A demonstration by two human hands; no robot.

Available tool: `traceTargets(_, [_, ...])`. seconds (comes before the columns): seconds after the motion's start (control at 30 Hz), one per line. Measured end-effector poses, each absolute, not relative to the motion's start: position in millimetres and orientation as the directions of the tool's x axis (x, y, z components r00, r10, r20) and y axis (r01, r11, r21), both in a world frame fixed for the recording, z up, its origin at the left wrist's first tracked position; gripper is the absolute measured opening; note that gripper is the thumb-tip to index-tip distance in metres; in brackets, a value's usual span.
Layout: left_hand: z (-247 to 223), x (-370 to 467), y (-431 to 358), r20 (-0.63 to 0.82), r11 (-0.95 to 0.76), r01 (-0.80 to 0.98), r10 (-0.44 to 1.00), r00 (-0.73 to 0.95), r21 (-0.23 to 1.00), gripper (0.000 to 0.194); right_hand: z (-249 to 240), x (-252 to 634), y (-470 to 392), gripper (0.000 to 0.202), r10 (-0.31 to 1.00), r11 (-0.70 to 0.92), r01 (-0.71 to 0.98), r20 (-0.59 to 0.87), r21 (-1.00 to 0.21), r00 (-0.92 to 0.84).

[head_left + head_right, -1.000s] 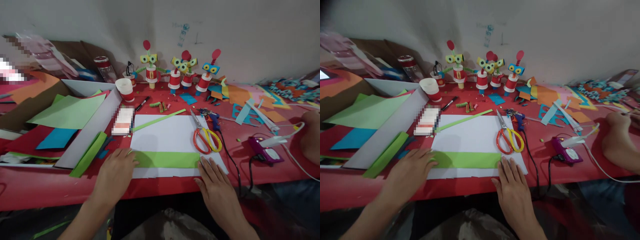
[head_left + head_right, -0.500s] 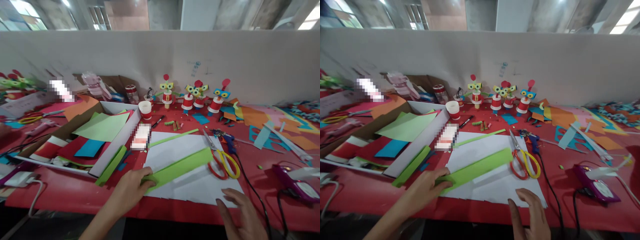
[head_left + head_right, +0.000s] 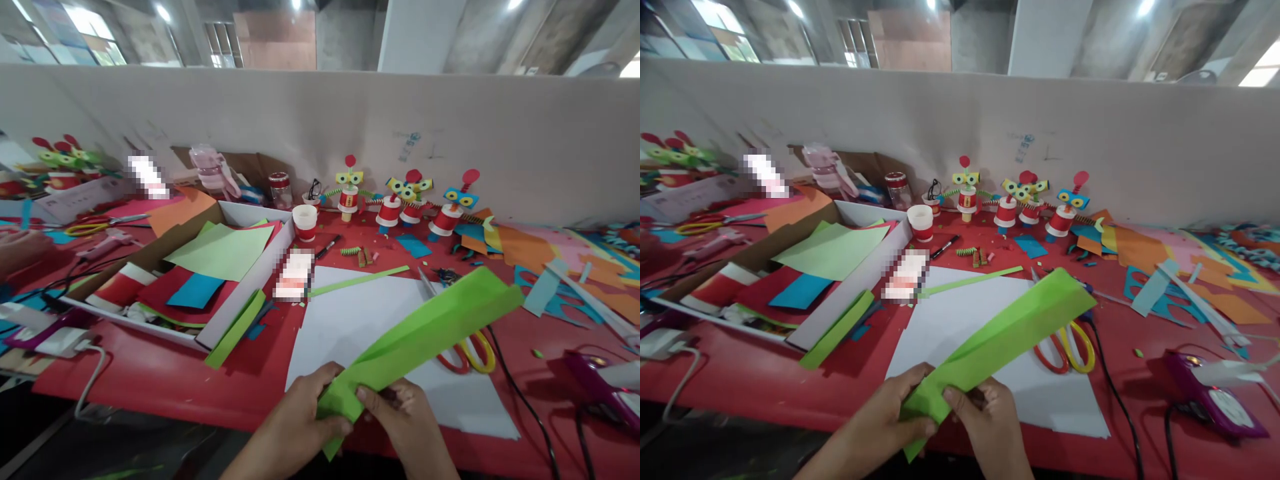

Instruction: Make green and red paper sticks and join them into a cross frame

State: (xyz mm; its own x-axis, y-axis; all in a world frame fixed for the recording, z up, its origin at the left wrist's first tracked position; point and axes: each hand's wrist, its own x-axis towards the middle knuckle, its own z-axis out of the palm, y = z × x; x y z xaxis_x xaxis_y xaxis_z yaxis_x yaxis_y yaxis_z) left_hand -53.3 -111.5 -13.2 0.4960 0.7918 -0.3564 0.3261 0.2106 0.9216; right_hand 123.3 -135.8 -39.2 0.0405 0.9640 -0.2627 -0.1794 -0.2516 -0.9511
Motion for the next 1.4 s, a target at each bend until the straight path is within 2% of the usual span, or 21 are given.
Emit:
traceTargets(0.1, [-17,-64,-115,-0.381,0.166,0.421,0.778,0.5,0.892,0.028,-30,139,-125,0.034,0.95,-0.307,-0.099,-0.31,-0.947,0.021])
traceTargets(0.2, [-23,-81,-121,-0.423,0.212,0.422,0.752,0.505,0.882,0.036,-13,161,-111,0.037,0.943,-0.31,-0.103,-0.319,-0.945,0.091])
traceTargets(0.37, [-34,-105,-137,-0.569,0.464,0.338,0.732,0.374,0.819,0.056,7,203,-92,0.037,0.926,-0.273,-0.148,-0.301,-0.951,0.229])
traceTargets(0.47, [-30,-105,-138,-0.553,0.494,0.249,0.765,0.33,0.833,0.054,5,214,-86,0.035,0.884,-0.086,-0.27,-0.199,-0.959,0.423])
traceTargets(0.57, [-25,-88,-131,-0.499,0.438,0.241,0.781,0.375,0.866,0.035,1,202,-88,0.035,0.783,0.184,-0.398,-0.111,-0.899,0.612])
traceTargets(0.6, [-24,-80,-128,-0.477,0.415,0.236,0.786,0.394,0.879,0.029,-1,193,-91,0.036,0.788,0.215,-0.414,-0.093,-0.884,0.609])
traceTargets(0.67, [-25,-60,-126,-0.423,0.382,0.183,0.828,0.368,0.906,0.025,-5,172,-103,0.037,0.889,0.141,-0.39,-0.056,-0.91,0.453])
traceTargets(0.73, [-28,-41,-127,-0.372,0.362,0.092,0.878,0.3,0.928,0.026,-9,152,-119,0.031,0.991,-0.033,-0.225,-0.062,-0.974,0.122])
traceTargets(0.77, [-28,-34,-129,-0.362,0.364,0.049,0.884,0.295,0.93,0.028,-12,144,-126,0.032,0.998,-0.065,-0.104,-0.067,-0.992,0.019])
traceTargets(0.87, [-26,-20,-132,-0.342,0.395,-0.104,0.878,0.335,0.913,0.036,-16,133,-141,0.034,0.999,-0.034,0.217,-0.031,-0.975,0.017])
traceTargets(0.97, [-18,-15,-128,-0.34,0.438,-0.25,0.871,0.354,0.864,0.036,-16,134,-146,0.031,0.995,-0.007,0.304,-0.037,-0.953,-0.092])
traceTargets(1.03, [-13,-12,-120,-0.392,0.501,-0.301,0.848,0.357,0.811,0.032,-17,135,-148,0.03,0.983,0.0,0.334,-0.062,-0.943,-0.175])
traceTargets(1.1, [-9,-7,-108,-0.449,0.535,-0.365,0.842,0.299,0.762,0.031,-20,135,-152,0.03,0.984,-0.006,0.4,-0.075,-0.917,-0.159])
traceTargets(1.23, [0,5,-82,-0.425,0.407,-0.54,0.9,0.097,0.737,0.03,-25,136,-160,0.029,0.992,-0.045,0.429,-0.092,-0.902,-0.088])
traceTargets(1.3, [5,13,-75,-0.386,0.383,-0.563,0.915,0.119,0.732,0.031,-24,140,-161,0.027,0.995,-0.052,0.401,-0.08,-0.915,-0.054])
traceTargets(1.4, [8,26,-72,-0.333,0.441,-0.477,0.895,0.298,0.76,0.033,-17,149,-154,0.029,0.997,-0.063,0.401,-0.044,-0.914,0.058])
